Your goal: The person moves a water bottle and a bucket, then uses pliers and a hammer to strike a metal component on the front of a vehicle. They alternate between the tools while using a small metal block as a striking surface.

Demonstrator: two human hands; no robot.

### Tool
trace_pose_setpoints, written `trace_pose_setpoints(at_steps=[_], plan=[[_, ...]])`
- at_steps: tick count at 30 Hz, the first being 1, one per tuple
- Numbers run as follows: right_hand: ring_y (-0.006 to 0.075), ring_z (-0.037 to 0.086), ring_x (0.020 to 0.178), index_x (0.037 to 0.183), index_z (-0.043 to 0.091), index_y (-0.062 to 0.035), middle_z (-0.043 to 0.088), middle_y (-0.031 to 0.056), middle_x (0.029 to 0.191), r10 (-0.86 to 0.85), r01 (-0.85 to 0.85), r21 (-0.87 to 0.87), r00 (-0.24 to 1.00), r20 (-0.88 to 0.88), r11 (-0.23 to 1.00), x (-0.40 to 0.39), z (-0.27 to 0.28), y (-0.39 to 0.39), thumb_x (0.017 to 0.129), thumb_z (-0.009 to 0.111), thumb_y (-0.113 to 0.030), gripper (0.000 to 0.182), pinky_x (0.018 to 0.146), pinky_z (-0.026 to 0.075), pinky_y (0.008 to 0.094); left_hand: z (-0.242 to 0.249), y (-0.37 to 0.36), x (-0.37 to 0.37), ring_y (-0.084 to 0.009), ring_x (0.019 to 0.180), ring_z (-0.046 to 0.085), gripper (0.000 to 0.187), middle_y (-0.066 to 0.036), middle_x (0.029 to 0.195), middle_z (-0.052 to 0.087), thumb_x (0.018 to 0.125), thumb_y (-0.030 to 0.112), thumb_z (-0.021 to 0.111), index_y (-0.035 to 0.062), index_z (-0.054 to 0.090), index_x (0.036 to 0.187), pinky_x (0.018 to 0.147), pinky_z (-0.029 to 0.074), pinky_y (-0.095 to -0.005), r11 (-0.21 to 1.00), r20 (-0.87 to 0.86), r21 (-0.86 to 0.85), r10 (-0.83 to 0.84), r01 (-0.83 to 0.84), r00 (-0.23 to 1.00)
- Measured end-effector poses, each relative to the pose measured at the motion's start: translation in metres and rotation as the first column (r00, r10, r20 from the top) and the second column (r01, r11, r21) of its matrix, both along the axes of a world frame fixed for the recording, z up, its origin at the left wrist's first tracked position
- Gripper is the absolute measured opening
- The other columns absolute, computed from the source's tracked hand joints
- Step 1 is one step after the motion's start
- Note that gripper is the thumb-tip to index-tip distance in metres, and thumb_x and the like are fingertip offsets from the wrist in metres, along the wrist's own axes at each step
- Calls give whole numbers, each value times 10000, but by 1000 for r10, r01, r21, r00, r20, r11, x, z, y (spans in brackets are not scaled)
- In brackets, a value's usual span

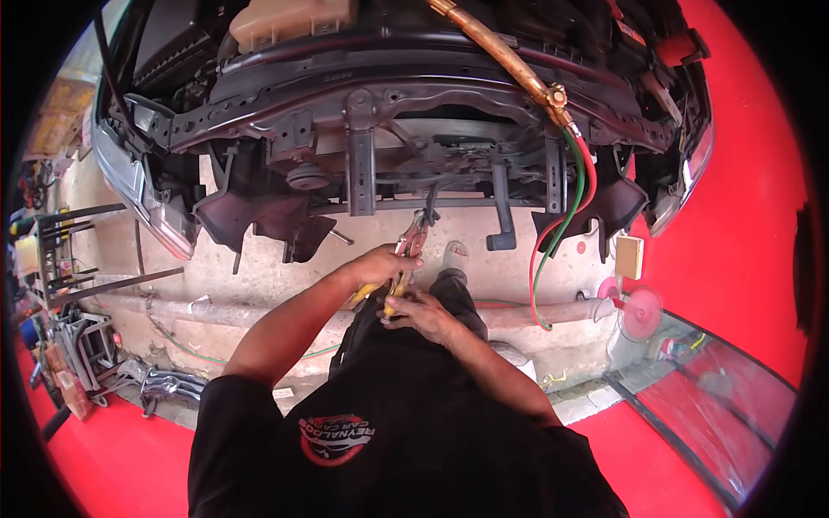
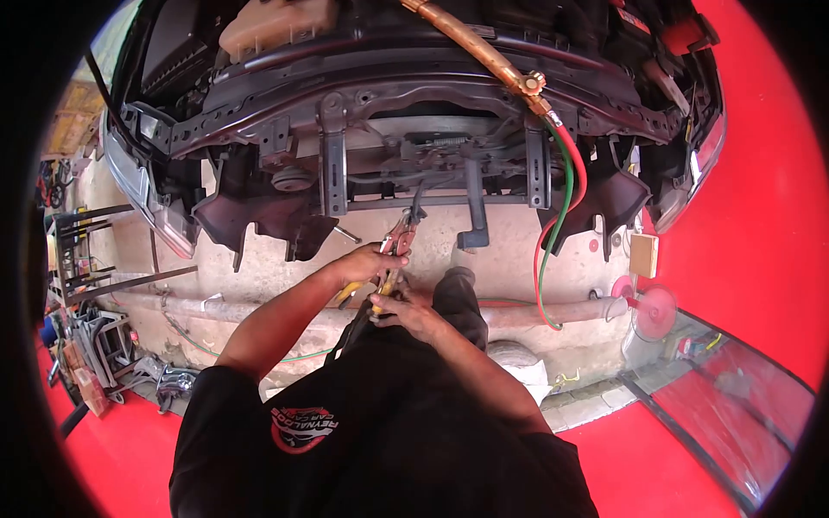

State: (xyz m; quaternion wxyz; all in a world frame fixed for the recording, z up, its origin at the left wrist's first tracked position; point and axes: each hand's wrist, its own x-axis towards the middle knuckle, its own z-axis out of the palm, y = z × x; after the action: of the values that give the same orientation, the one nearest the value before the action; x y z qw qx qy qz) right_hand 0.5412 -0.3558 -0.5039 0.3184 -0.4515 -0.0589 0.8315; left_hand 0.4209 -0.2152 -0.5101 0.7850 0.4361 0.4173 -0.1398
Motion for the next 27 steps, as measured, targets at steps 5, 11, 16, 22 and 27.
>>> trace_pose_setpoints(at_steps=[5, 11, 16, 22, 27], plan=[[193, 622, 867, 1240, 426, -72, 577, 69, 1048, -49, 69, -51, 945, 322, 996, -11, 17, 1, 864, 699, -248, 496, 697, 536, 340, -20, -30, -1, -163, 815, 604, 297, -67, 939, 640, 879, 249, 658, 57, 612, 1099, 741, 490, -305, 915, 169, -221, 376, -337, 911], [127, 578, 675, 1155, 395, -120, 563, 40, 925, -130, 144, 3, 884, 448, 990, -15, 10, -7, 843, 724, -214, 463, 584, 535, 315, -25, -32, 2, -184, 805, 647, 373, -90, 987, 649, 874, 267, 672, 23, 590, 1144, 683, 541, -311, 899, 223, -329, 372, -290, 901], [148, 590, 709, 1204, 352, -142, 548, 44, 925, -161, 193, -26, 876, 455, 981, -29, 21, -3, 851, 717, -258, 521, 652, 571, 397, -27, -26, -3, -192, 773, 658, 332, -104, 921, 672, 877, 270, 658, 5, 618, 1073, 679, 545, -316, 871, 182, -377, 403, -315, 897], [167, 605, 712, 1318, 273, -142, 538, 54, 998, -146, 204, -124, 918, 370, 971, -38, 24, 4, 781, 786, -317, 763, 612, 570, 355, -34, -9, -8, -206, 821, 656, 380, -113, 966, 670, 875, 268, 650, 8, 604, 1147, 757, 531, -338, 949, 221, -248, 250, -193, 943], [210, 625, 804, 1272, 339, -101, 548, 76, 1017, -124, 176, -124, 930, 345, 976, -40, 32, 7, 812, 752, -334, 661, 689, 563, 400, -45, -4, -12, -195, 851, 646, 386, -99, 1018, 660, 876, 289, 654, 23, 606, 1152, 763, 526, -338, 971, 204, -212, 158, -114, 966]])
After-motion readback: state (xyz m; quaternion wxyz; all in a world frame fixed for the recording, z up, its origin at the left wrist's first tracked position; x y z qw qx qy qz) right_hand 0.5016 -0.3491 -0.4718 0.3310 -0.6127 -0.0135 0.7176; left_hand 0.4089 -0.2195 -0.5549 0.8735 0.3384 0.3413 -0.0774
